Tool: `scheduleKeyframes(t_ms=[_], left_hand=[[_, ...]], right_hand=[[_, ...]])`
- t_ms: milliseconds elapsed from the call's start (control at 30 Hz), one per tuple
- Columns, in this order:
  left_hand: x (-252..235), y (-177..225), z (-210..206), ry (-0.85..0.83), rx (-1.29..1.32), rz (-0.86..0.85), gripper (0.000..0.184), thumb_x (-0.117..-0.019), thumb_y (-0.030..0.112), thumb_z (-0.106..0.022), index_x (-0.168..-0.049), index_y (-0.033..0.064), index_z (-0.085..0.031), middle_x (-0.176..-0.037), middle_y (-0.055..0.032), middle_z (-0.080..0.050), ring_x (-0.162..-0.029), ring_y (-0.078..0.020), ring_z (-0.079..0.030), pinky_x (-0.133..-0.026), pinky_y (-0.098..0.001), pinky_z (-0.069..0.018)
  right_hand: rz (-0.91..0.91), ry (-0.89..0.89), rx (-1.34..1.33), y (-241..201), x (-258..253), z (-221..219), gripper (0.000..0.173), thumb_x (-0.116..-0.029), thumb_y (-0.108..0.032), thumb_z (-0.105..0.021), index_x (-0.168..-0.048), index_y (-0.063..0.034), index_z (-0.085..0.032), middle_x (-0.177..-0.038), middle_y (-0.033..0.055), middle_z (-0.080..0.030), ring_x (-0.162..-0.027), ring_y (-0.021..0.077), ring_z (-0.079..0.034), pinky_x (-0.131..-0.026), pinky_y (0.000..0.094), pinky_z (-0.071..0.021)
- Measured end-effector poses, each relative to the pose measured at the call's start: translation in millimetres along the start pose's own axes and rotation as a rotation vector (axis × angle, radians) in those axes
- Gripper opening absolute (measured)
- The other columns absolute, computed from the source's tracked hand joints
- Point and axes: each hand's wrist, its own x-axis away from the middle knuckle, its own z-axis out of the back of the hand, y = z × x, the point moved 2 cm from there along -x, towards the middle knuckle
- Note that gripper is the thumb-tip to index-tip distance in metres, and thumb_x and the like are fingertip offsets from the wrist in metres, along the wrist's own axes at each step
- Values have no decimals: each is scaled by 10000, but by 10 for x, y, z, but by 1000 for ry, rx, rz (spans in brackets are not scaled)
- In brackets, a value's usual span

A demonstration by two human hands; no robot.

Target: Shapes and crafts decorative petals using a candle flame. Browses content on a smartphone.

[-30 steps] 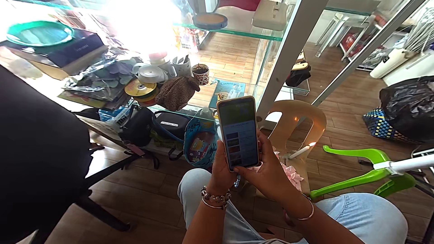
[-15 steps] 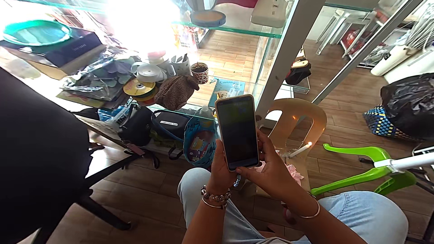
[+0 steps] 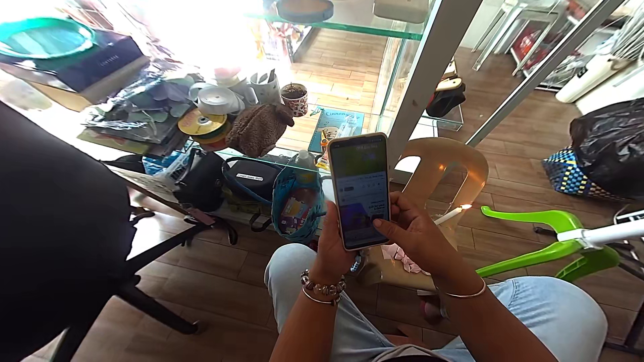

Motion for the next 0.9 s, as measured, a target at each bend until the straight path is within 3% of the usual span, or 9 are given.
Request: scheduleKeyframes(t_ms=[67, 167, 267, 367, 467, 600, 700, 767, 900], left_hand=[[12, 1, -12, 13, -17, 0, 515, -1004, 602, -491, -1306, 227, -674, -1205, -20, -725, -1112, -128, -694, -952, -337, -578], [23, 4, -24, 17, -24, -8, 516, -1004, 606, -487, -1311, 236, -672, -1218, -15, -720, -1130, -129, -685, -967, -343, -570], [24, 18, -58, 20, -21, -19, 513, -1006, 606, -484, -1313, 239, -669, -1211, -14, -722, -1117, -127, -690, -950, -335, -577], [32, 42, -91, 0, -5, -17, 512, -1016, 597, -474, -1324, 231, -657, -1217, -19, -717, -1118, -131, -690, -949, -338, -577], [59, 57, -118, 11, -10, -23, 517, -1017, 600, -470, -1312, 224, -666, -1200, -27, -724, -1098, -140, -699, -934, -345, -586], [115, 71, -89, -1, -5, -26, 513, -1017, 593, -479, -1328, 223, -652, -1214, -30, -716, -1112, -143, -693, -942, -350, -582], [149, 94, -58, 14, -13, -20, 507, -1012, 592, -487, -1330, 232, -653, -1210, -29, -719, -1107, -143, -696, -937, -350, -585], [159, 102, -50, 17, -25, -17, 504, -1017, 595, -474, -1327, 242, -654, -1208, -22, -720, -1104, -137, -695, -933, -341, -585], [139, 102, -35, 7, -8, -21, 508, -1017, 591, -477, -1320, 228, -663, -1211, -26, -719, -1116, -140, -691, -952, -344, -576]], right_hand=[[15, 33, -14, -16, -16, -6, 159, -1062, -175, -490, -1143, -110, -610, -908, 3, -698, -820, 61, -689, -739, 213, -585], [37, 20, -52, -19, -11, 6, 340, -1107, -375, -350, -1085, -162, -614, -899, -30, -690, -823, 31, -679, -722, 185, -569], [54, -48, -9, -20, 14, 3, 208, -1051, -299, -517, -1181, -152, -587, -943, -44, -684, -862, 26, -669, -760, 187, -561], [13, -83, 9, -55, 30, -28, 324, -935, -110, -656, -1235, -119, -536, -1018, -12, -688, -922, 59, -693, -815, 225, -596], [7, -88, 15, -80, 25, -39, 270, -964, -96, -631, -1222, -123, -557, -993, -4, -698, -899, 67, -696, -794, 224, -595], [39, -110, 10, -70, 25, -69, 182, -1077, -268, -477, -1168, -153, -585, -914, -27, -684, -835, 36, -678, -729, 190, -571], [3, -136, 14, -49, 48, -102, 218, -1008, -187, -583, -1214, -118, -559, -991, -13, -694, -916, 56, -687, -812, 224, -581], [-29, -116, 26, -40, 47, -126, 275, -956, -105, -640, -1217, -101, -552, -1010, 6, -701, -914, 70, -700, -795, 227, -596], [-52, -95, 23, -39, 18, -138, 276, -956, -99, -638, -1220, -102, -558, -1014, 12, -710, -925, 74, -704, -804, 228, -595]])
